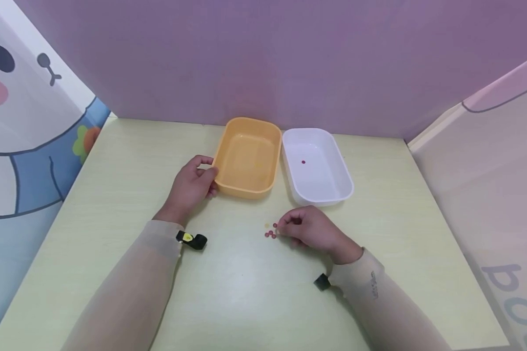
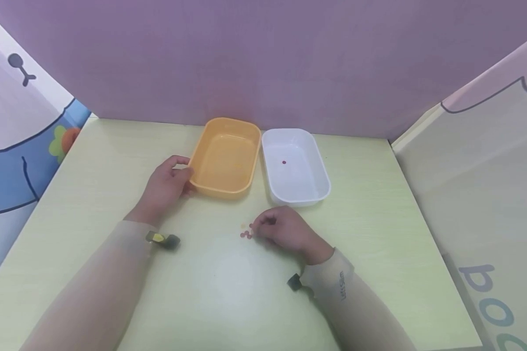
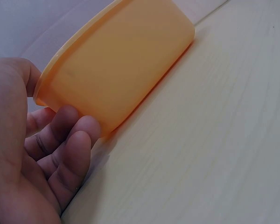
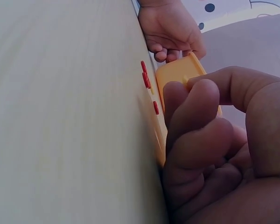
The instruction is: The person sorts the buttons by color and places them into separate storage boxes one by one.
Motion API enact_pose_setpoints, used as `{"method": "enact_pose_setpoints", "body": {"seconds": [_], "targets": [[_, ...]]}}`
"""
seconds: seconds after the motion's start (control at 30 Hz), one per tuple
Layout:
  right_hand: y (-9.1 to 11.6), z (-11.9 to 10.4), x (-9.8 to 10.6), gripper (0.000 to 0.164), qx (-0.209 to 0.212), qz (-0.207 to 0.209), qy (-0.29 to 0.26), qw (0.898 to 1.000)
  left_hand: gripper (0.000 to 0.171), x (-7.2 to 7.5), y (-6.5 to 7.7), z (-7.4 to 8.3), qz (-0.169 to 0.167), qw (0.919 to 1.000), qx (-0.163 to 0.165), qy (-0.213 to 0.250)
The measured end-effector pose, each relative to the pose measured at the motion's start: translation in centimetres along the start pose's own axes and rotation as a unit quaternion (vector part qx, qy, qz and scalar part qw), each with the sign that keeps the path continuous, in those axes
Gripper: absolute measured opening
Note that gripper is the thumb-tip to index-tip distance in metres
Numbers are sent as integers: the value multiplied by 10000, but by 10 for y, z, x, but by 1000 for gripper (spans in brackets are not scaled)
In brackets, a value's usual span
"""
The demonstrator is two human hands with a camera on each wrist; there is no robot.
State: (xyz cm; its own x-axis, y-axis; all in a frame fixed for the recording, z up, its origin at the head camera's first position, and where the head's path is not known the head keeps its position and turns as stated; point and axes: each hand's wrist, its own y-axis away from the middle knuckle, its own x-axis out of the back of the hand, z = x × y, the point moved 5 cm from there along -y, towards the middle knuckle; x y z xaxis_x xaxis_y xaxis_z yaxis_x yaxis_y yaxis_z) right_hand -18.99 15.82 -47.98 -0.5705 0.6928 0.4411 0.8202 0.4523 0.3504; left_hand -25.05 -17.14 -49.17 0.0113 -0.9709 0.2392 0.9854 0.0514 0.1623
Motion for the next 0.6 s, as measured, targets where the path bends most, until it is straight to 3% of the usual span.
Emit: {"method": "enact_pose_setpoints", "body": {"seconds": [0.6], "targets": [[1, -9, 0, 10, 209, 47, -359, 9991, 32, 0, -1, -2, -18, 9999, 98, 24]]}}
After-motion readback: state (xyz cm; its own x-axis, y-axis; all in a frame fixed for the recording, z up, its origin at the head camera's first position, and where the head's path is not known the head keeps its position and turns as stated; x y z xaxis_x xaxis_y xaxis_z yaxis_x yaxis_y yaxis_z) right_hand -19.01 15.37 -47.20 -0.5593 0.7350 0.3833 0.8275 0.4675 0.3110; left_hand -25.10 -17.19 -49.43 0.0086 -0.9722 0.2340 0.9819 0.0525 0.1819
